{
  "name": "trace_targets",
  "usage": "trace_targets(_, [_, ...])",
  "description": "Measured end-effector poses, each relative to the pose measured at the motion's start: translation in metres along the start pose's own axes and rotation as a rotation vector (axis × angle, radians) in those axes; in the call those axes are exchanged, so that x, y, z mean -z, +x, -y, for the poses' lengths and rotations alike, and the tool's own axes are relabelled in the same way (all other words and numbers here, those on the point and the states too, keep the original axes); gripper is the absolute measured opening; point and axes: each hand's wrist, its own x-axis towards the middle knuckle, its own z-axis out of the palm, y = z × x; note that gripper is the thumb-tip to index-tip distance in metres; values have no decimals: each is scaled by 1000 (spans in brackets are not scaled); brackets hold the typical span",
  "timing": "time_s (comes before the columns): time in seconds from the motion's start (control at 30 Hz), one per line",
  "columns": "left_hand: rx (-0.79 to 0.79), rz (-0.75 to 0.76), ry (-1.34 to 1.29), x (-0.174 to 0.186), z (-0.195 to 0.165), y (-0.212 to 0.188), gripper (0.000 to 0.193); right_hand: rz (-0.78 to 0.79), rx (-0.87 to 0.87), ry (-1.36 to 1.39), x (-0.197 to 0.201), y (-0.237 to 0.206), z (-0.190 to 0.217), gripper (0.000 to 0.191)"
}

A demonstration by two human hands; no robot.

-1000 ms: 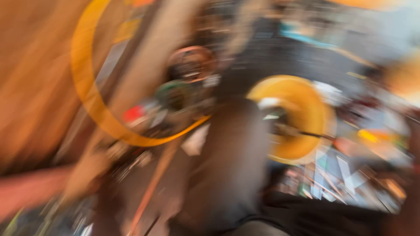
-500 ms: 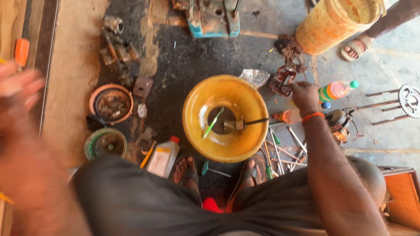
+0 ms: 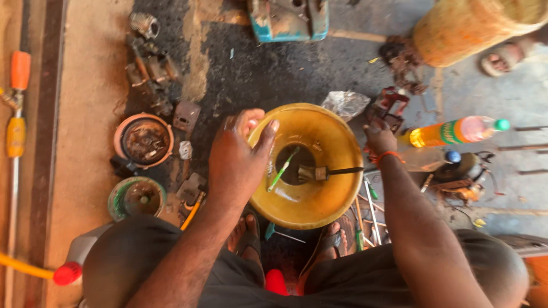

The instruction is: The person scrubs a metal engine part with a brush in a yellow basin filled with liquid. They pour more liquid from a plastic bottle onto the part and continue scrubbing different sides and crevices. The part is repeatedly turned and brushed throughout the clip.

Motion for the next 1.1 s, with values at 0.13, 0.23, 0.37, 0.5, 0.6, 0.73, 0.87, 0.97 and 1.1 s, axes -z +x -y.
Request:
trace_targets(0.13, [107, 61, -35, -9, 2, 15, 36, 48, -128, 184, -19, 17, -8, 55])
trace_targets(0.23, [125, 115, -10, -17, 6, 18, 36, -321, 181, 172, -15, 24, -16, 43])
trace_targets(0.37, [81, 128, -16, -25, 2, 18, 37, -564, 334, 148, 18, 24, -9, 38])
trace_targets(0.5, [20, 182, -3, -30, -10, 9, 42, -132, 236, 724, 75, -11, 36, 39])
trace_targets(0.6, [-20, 213, 8, -32, -15, -7, 48, 266, 339, 813, 113, -66, 71, 39])
trace_targets(0.73, [-512, 68, 202, -36, -22, -37, 73, 481, 399, 610, 134, -147, 105, 41])
trace_targets(0.87, [-503, 297, 207, -38, -30, -71, 77, 440, 507, 363, 139, -204, 124, 41])
trace_targets(0.97, [-274, 563, 163, -33, -29, -87, 62, 429, 510, 416, 139, -233, 129, 38])
trace_targets(1.1, [-302, 475, 91, -27, -21, -99, 57, 484, 455, 588, 140, -257, 129, 37])
